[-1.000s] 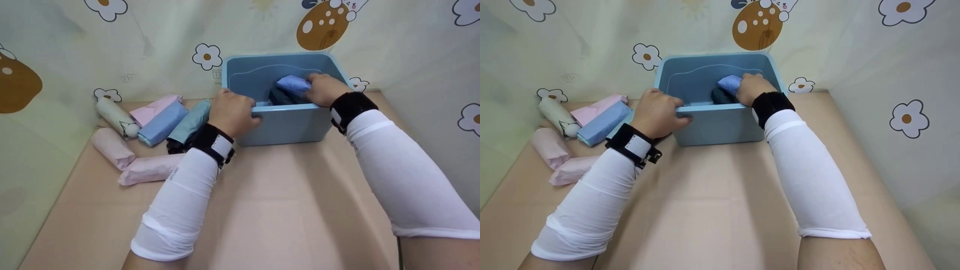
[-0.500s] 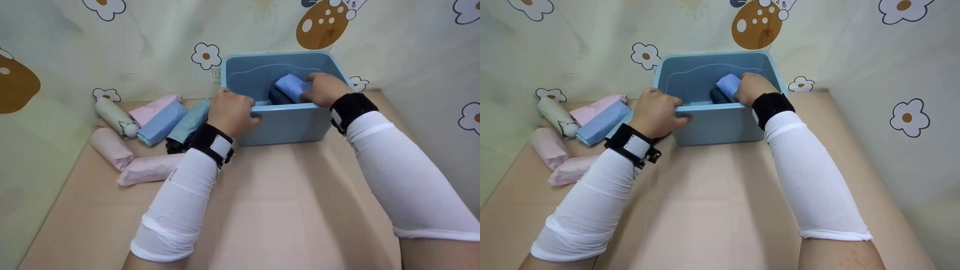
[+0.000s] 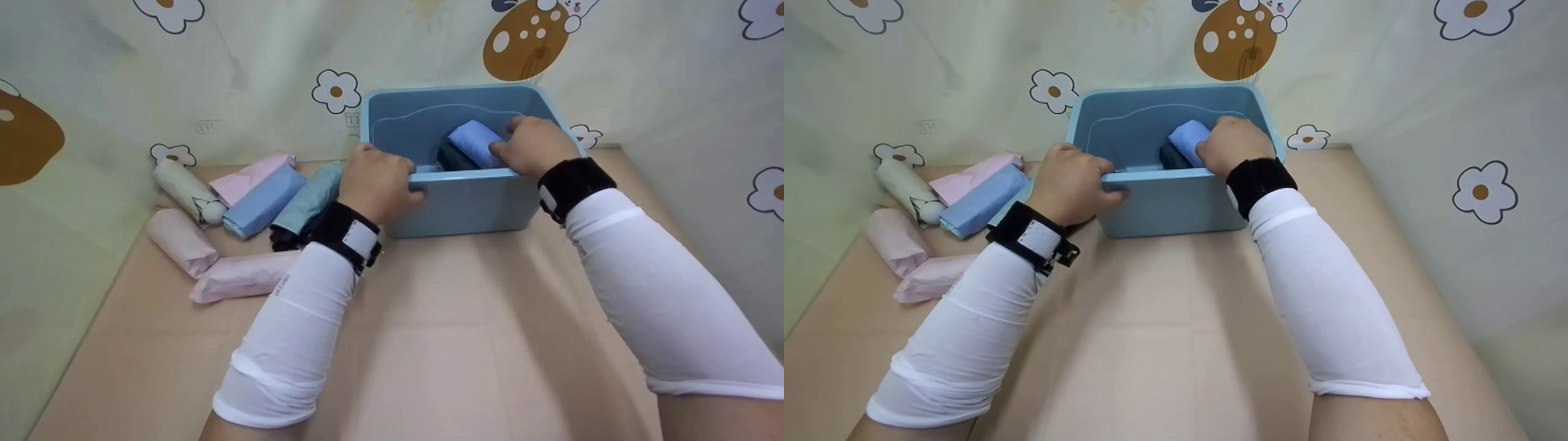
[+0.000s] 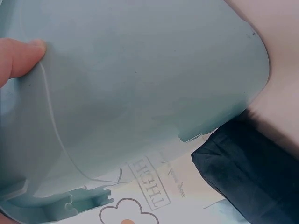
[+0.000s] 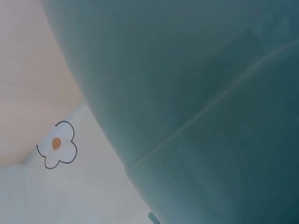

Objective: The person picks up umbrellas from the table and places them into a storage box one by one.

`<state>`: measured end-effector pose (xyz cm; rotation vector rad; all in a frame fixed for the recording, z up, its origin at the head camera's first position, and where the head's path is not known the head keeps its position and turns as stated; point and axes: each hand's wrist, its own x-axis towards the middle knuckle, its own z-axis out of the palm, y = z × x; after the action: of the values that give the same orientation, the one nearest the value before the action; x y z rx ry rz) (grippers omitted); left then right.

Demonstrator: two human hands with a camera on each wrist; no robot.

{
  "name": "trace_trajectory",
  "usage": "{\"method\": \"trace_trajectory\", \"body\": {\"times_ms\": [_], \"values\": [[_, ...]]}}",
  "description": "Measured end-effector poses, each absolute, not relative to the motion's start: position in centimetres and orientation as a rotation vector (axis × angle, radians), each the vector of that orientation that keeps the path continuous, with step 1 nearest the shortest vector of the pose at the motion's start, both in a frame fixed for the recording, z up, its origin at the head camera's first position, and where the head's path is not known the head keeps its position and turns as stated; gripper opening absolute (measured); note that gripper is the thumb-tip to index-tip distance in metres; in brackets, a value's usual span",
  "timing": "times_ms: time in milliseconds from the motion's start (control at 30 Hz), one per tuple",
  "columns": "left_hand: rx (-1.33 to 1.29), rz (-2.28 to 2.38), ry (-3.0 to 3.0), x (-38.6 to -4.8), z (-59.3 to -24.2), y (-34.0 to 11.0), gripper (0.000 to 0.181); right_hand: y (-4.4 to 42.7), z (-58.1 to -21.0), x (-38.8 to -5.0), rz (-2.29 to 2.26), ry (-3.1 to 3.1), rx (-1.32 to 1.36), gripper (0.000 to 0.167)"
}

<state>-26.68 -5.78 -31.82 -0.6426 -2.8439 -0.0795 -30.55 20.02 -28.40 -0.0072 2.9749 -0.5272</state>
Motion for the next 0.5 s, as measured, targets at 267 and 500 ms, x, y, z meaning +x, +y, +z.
{"method": "trace_trajectory", "body": {"times_ms": [267, 500], "values": [[-0.65, -0.075, -2.85, -26.68, -31.76, -5.8, 0.037, 20.28, -28.29, -30.93, -0.488, 2.873, -0.109, 0.06], [-0.66, -0.086, -2.818, -26.66, -31.76, -5.88, 0.042, 20.34, -28.1, -31.25, -0.47, 2.799, -0.151, 0.061]]}}
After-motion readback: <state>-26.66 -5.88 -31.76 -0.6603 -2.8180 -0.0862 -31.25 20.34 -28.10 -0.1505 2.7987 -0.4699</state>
